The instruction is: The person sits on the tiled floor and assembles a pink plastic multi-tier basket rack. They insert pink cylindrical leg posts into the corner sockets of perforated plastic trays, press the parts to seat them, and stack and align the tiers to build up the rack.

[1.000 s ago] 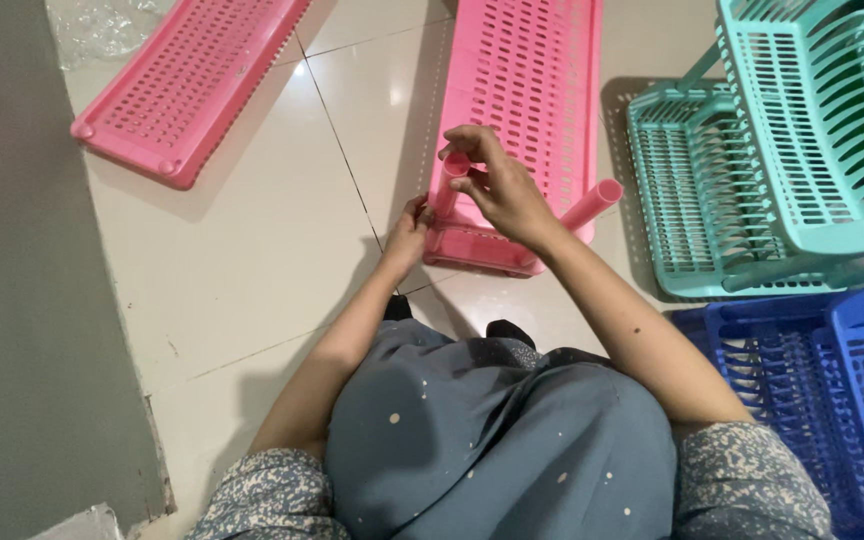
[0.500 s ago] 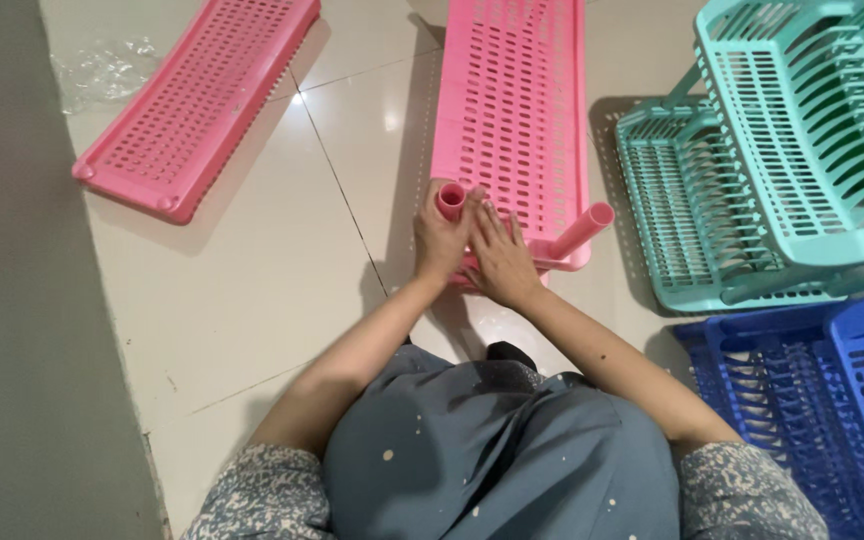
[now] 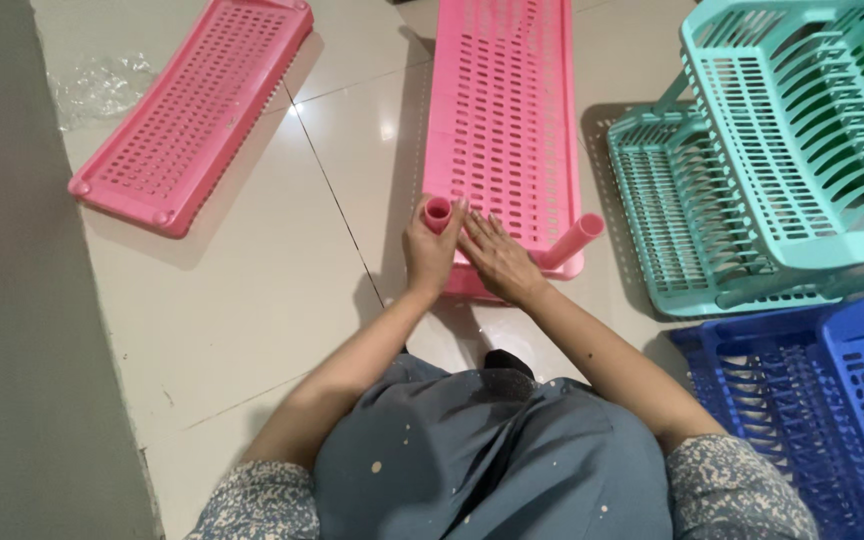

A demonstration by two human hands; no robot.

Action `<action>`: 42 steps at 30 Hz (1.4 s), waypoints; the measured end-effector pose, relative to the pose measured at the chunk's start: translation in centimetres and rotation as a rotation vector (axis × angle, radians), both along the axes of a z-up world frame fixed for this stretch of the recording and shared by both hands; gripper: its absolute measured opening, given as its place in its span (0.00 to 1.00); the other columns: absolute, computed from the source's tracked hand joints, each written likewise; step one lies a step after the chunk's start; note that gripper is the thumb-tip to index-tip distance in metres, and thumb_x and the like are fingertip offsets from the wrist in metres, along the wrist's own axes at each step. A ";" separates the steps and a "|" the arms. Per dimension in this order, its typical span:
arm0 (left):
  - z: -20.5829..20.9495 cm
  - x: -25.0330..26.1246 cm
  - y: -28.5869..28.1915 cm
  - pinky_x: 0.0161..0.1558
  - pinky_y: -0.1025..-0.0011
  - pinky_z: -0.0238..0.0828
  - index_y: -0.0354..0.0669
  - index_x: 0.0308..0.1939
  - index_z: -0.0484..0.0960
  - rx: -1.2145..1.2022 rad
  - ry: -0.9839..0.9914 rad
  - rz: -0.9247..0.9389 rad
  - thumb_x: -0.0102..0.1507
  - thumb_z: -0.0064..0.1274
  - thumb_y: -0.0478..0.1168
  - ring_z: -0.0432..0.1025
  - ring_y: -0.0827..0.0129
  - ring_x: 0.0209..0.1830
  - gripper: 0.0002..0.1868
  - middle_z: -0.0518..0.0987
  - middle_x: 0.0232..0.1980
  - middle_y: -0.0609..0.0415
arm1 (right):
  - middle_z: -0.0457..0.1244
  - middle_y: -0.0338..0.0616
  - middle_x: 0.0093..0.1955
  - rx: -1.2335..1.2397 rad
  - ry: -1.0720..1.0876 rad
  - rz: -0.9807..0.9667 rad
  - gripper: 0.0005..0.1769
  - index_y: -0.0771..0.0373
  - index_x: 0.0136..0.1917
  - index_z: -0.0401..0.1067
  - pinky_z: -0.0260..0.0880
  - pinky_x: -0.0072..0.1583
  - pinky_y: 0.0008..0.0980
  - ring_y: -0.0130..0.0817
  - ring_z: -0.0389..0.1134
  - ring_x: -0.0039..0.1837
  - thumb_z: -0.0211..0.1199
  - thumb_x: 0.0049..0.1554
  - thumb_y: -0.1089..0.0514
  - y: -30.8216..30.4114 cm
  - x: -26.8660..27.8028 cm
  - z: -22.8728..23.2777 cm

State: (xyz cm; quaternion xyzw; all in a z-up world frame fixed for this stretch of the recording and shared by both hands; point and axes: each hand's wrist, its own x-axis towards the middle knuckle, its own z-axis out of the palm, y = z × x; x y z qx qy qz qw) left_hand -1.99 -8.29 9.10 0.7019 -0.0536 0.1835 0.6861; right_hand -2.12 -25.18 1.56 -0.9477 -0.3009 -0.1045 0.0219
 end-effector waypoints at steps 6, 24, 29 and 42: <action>-1.6 -2.1 0.8 0.33 0.75 0.66 0.36 0.27 0.76 -0.019 0.000 -0.068 0.66 0.63 0.42 0.65 0.79 0.28 0.17 0.73 0.25 0.58 | 0.46 0.67 0.81 -0.008 0.053 0.042 0.42 0.67 0.77 0.52 0.44 0.80 0.52 0.57 0.48 0.82 0.61 0.55 0.52 0.7 -3.3 0.4; -3.4 -3.2 1.6 0.38 0.76 0.73 0.37 0.40 0.83 0.012 0.000 -0.061 0.64 0.64 0.44 0.76 0.78 0.33 0.12 0.83 0.34 0.59 | 0.46 0.64 0.82 -0.091 0.008 0.047 0.40 0.63 0.79 0.52 0.44 0.80 0.49 0.52 0.48 0.82 0.59 0.56 0.53 0.5 -3.8 0.5; -5.0 -0.2 2.2 0.32 0.74 0.73 0.37 0.32 0.86 0.060 0.033 -0.300 0.64 0.65 0.42 0.77 0.77 0.27 0.12 0.84 0.28 0.57 | 0.46 0.64 0.81 -0.065 -0.002 0.068 0.35 0.64 0.77 0.53 0.43 0.80 0.50 0.53 0.48 0.82 0.53 0.57 0.62 0.0 -3.6 -0.4; -0.7 -2.8 1.4 0.33 0.77 0.69 0.39 0.32 0.77 0.020 -0.014 -0.098 0.65 0.62 0.47 0.68 0.83 0.29 0.17 0.76 0.27 0.62 | 0.48 0.65 0.81 -0.045 -0.070 0.071 0.37 0.65 0.79 0.53 0.47 0.80 0.51 0.53 0.52 0.80 0.54 0.57 0.63 0.1 -3.4 0.2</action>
